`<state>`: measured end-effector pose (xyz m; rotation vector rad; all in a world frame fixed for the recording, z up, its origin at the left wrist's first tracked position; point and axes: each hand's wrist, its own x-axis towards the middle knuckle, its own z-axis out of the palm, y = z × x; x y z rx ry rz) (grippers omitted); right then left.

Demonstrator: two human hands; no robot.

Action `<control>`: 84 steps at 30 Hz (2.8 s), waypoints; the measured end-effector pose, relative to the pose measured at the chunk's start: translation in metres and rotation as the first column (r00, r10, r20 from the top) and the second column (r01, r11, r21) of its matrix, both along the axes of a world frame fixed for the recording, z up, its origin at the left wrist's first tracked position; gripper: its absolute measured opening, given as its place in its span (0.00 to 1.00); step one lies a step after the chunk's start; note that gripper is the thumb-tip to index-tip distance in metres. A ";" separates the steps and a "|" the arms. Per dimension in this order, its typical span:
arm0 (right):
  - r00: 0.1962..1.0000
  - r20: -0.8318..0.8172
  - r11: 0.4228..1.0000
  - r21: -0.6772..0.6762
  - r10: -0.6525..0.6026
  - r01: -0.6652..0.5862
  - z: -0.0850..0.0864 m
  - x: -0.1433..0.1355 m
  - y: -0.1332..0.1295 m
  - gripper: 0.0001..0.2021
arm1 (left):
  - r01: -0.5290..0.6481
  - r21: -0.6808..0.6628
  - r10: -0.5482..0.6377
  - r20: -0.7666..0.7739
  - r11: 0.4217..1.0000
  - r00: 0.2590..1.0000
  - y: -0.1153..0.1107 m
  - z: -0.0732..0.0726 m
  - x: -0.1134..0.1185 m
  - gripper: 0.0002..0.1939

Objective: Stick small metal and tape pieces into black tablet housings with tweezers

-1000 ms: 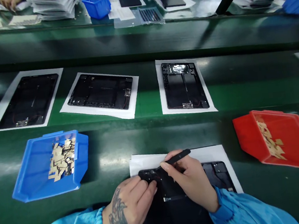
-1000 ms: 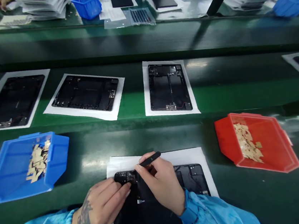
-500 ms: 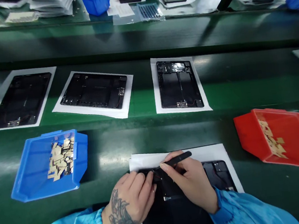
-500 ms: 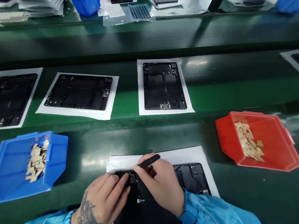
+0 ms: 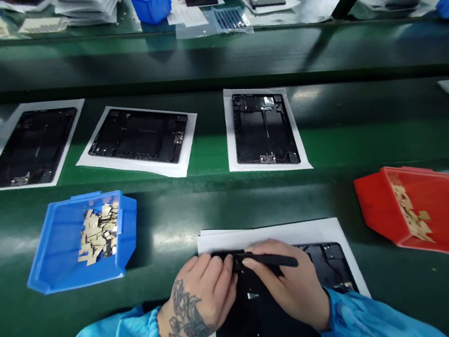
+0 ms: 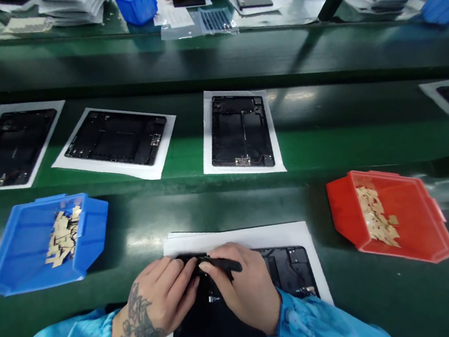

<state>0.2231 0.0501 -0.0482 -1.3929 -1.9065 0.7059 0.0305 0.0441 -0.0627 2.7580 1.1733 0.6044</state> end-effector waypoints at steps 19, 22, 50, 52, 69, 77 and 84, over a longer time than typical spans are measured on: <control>0.992 -0.064 0.985 -0.147 -0.105 0.095 0.012 0.008 0.000 0.02 | -0.016 0.022 0.015 0.025 1.000 1.000 0.000 -0.001 0.001 0.15; 0.968 -0.143 0.936 -0.317 -0.206 0.153 0.011 0.009 0.002 0.05 | -0.029 0.018 0.028 0.052 0.999 0.998 0.001 -0.002 0.002 0.14; 0.994 -0.036 0.995 -0.010 -0.102 0.102 0.015 0.018 -0.005 0.08 | -0.011 -0.172 0.011 -0.006 0.985 1.000 -0.001 0.002 0.004 0.25; 0.990 -0.115 0.994 -0.085 -0.079 0.069 0.014 0.016 -0.004 0.08 | -0.019 -0.202 0.014 -0.024 0.979 1.000 -0.002 0.003 0.005 0.26; 0.949 -0.309 0.972 -0.195 0.065 -0.130 0.005 0.012 0.003 0.05 | -0.049 -0.356 0.097 0.118 0.933 0.988 -0.009 0.007 -0.003 0.20; 0.917 -0.306 0.919 -0.370 -0.256 0.133 0.023 0.038 0.016 0.10 | -0.056 -0.347 0.082 0.063 0.936 0.995 -0.007 0.006 -0.001 0.26; 0.903 0.407 0.958 -0.285 0.138 -0.018 0.017 0.047 0.016 0.14 | -0.014 -0.315 0.044 0.087 0.949 0.995 -0.004 0.007 -0.002 0.22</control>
